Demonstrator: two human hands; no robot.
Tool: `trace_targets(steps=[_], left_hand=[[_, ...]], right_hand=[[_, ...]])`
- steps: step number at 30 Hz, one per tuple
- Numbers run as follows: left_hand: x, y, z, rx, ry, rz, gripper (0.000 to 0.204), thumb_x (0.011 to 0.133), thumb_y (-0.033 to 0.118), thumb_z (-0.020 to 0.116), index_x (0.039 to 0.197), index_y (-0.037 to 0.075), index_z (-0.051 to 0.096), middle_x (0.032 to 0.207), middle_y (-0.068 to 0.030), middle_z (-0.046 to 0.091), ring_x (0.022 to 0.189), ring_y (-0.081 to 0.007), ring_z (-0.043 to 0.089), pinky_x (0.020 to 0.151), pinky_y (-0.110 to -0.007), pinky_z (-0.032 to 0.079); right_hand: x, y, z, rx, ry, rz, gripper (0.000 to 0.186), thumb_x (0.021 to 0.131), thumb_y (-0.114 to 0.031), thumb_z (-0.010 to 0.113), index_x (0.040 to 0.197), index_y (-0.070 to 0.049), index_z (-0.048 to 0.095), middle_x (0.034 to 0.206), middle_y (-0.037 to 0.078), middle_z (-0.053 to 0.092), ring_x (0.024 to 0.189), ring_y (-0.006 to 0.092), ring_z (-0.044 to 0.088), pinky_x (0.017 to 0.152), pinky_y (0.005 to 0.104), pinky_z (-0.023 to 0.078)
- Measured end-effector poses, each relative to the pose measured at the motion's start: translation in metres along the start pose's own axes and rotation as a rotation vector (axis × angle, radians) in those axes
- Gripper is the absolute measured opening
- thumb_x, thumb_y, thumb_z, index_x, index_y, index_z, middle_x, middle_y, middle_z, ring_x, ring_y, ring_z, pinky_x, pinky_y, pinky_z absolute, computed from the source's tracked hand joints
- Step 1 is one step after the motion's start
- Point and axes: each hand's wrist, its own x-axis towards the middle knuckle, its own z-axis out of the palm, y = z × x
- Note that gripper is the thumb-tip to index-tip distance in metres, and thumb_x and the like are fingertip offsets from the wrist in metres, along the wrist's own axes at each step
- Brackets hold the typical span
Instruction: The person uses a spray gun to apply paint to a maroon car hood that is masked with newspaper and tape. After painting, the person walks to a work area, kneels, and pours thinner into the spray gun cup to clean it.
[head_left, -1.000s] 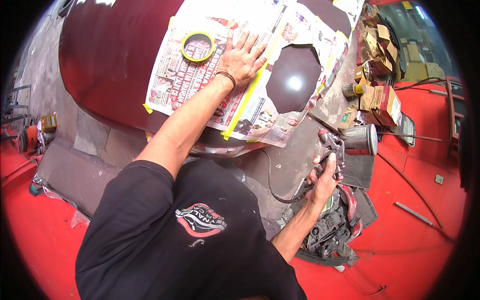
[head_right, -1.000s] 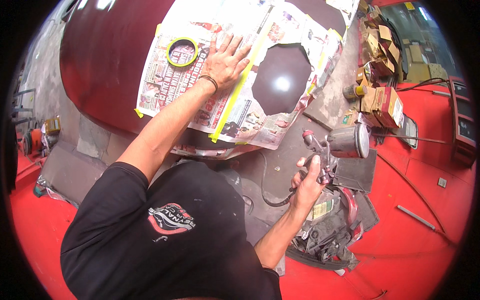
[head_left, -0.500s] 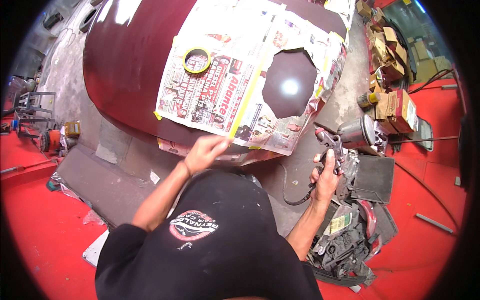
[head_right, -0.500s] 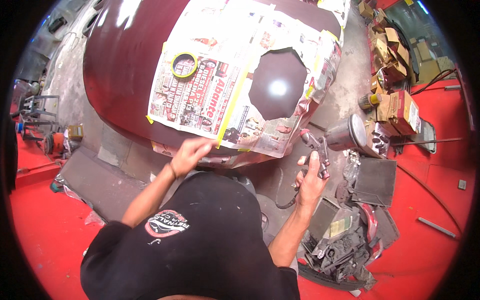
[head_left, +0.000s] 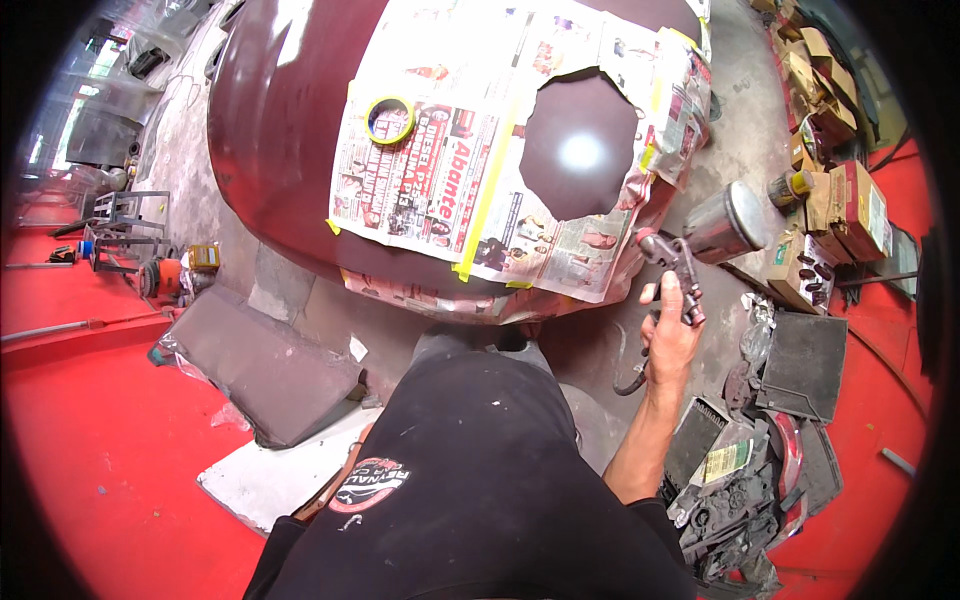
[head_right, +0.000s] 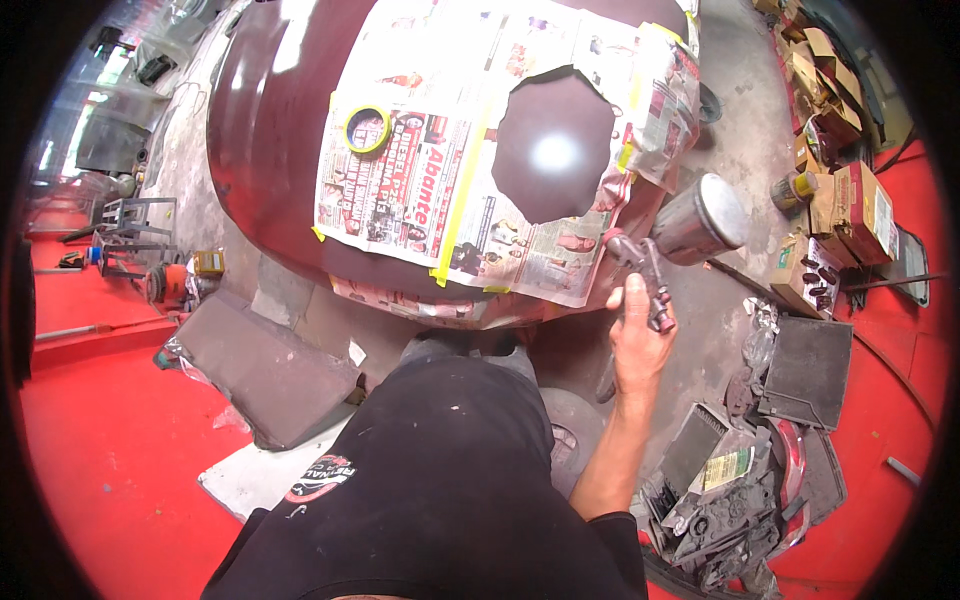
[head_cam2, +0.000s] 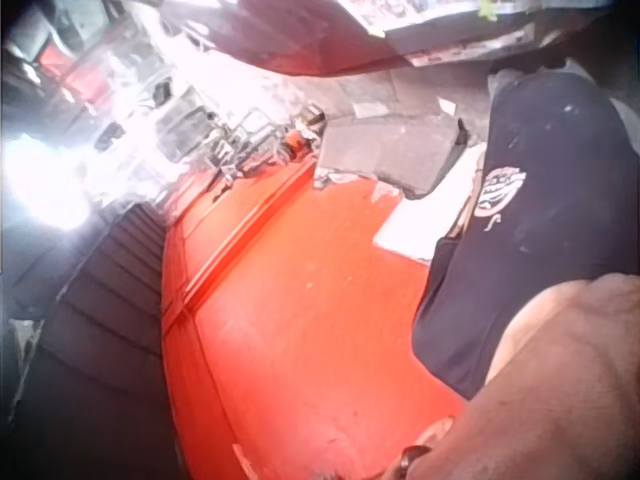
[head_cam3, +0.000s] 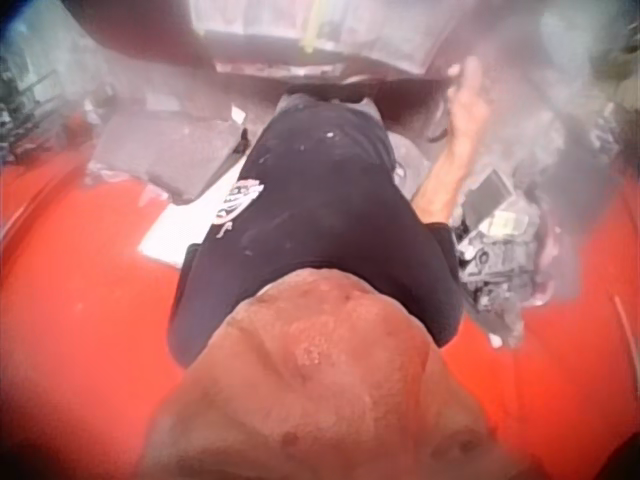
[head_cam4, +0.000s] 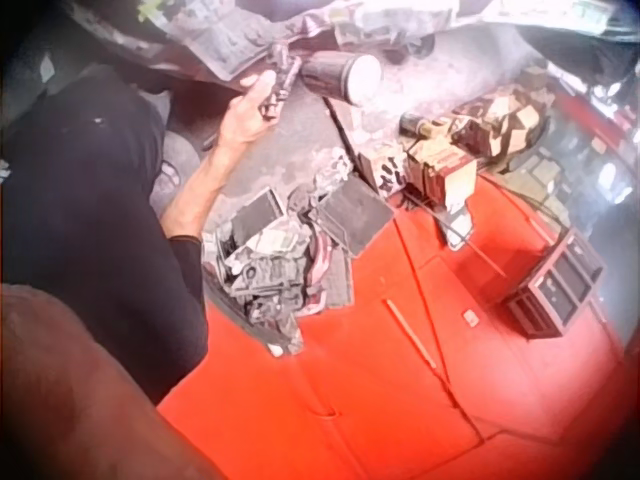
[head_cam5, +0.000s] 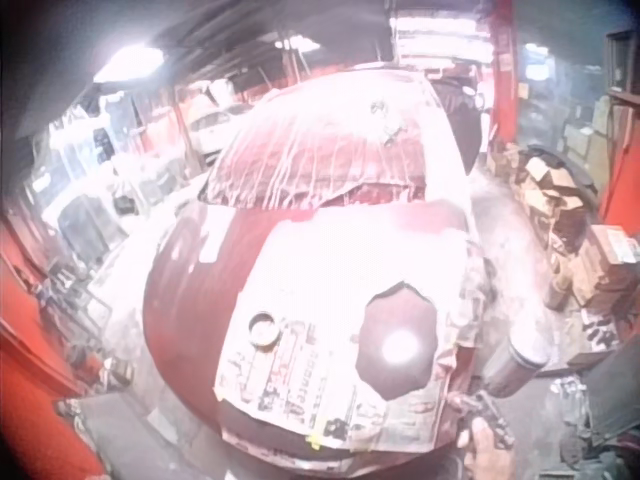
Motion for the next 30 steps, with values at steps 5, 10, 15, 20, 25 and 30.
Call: trace_targets(steps=[5,10,15,20,25,30], left_hand=[[-0.015,0.07,-0.018,-0.037,0.015,0.176,0.061,0.099,0.048,0.06,0.136,-0.001,0.059,0.129,-0.0235,0.067,0.124,-0.0419,0.061,0.106,-0.043,0.046],[-0.035,0.15,-0.077,-0.044,0.032,0.411,0.063,0.098,0.046,0.061,0.141,-0.001,0.054,0.134,-0.0242,0.064,0.128,-0.0419,0.059,0.109,-0.043,0.045],[-0.058,0.204,-0.132,-0.041,-0.004,0.644,0.067,0.098,0.044,0.062,0.145,-0.001,0.049,0.139,-0.0249,0.061,0.132,-0.0419,0.056,0.111,-0.042,0.043],[-0.082,0.216,-0.17,-0.073,-0.012,0.808,0.071,0.097,0.042,0.063,0.15,-0.001,0.044,0.144,-0.0256,0.057,0.136,-0.0419,0.053,0.114,-0.042,0.041],[-0.121,0.239,-0.209,-0.056,-0.044,0.91,0.076,0.096,0.04,0.064,0.155,-0.001,0.039,0.149,-0.0262,0.054,0.139,-0.0419,0.05,0.116,-0.042,0.039],[-0.095,0.237,-0.223,0.047,-0.104,0.974,0.09,0.093,0.034,0.067,0.162,-0.002,0.021,0.161,-0.0256,0.039,0.147,-0.0405,0.04,0.122,-0.042,0.033]], right_hand=[[-0.01,-0.012,0.004,0.025,0.076,-0.053,0.026,0.104,-0.031,0.066,0.094,-0.007,0.065,0.074,-0.001,0.064,0.044,0.0026,0.04,0.041,0.0232,0.03],[-0.019,-0.018,0.012,0.028,0.212,-0.091,0.031,0.104,-0.037,0.064,0.099,-0.006,0.064,0.079,0.0,0.065,0.043,0.0039,0.041,0.039,0.0235,0.028],[-0.045,-0.013,0.028,0.082,0.272,-0.089,0.031,0.104,-0.036,0.064,0.105,-0.005,0.061,0.085,0.004,0.065,0.043,0.0057,0.042,0.038,0.023,0.03],[-0.072,-0.014,0.063,0.086,0.286,-0.047,0.029,0.105,-0.034,0.063,0.106,-0.006,0.06,0.085,0.005,0.065,0.043,0.0066,0.041,0.037,0.0226,0.029],[-0.078,-0.017,0.092,0.034,0.315,-0.056,0.033,0.103,-0.041,0.064,0.102,-0.008,0.06,0.085,0.004,0.065,0.043,0.0071,0.04,0.038,0.0239,0.03],[-0.083,-0.027,0.11,0.014,0.34,-0.073,0.032,0.103,-0.039,0.064,0.108,-0.009,0.061,0.085,0.003,0.065,0.043,0.0073,0.039,0.038,0.024,0.03]])
